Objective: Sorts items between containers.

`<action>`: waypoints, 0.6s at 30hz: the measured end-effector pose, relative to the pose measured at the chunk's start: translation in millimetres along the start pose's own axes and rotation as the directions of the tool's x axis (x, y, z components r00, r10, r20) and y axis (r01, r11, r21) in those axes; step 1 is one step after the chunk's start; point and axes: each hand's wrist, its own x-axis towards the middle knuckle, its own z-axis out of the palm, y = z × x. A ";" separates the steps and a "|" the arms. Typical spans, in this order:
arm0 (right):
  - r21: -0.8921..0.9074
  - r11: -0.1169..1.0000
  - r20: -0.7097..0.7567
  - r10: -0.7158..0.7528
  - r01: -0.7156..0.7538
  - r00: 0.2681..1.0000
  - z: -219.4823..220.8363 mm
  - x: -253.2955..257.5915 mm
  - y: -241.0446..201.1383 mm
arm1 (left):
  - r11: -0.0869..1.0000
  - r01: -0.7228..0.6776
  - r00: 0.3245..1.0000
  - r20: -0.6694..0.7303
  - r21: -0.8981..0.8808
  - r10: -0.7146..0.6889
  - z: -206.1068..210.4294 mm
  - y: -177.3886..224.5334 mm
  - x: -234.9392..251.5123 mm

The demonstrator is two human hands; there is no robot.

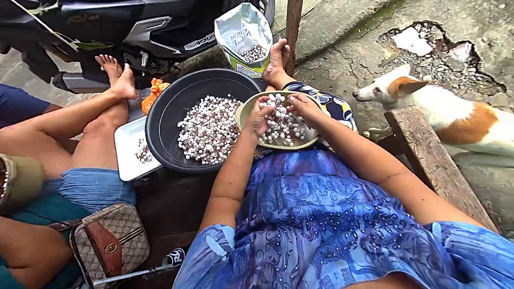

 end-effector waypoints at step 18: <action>0.133 0.925 -0.216 -0.323 0.356 0.921 -1.6 -10.2 16.5 | 0.993 0.018 0.998 0.057 -0.116 -0.011 -0.5 -3.0 -12.9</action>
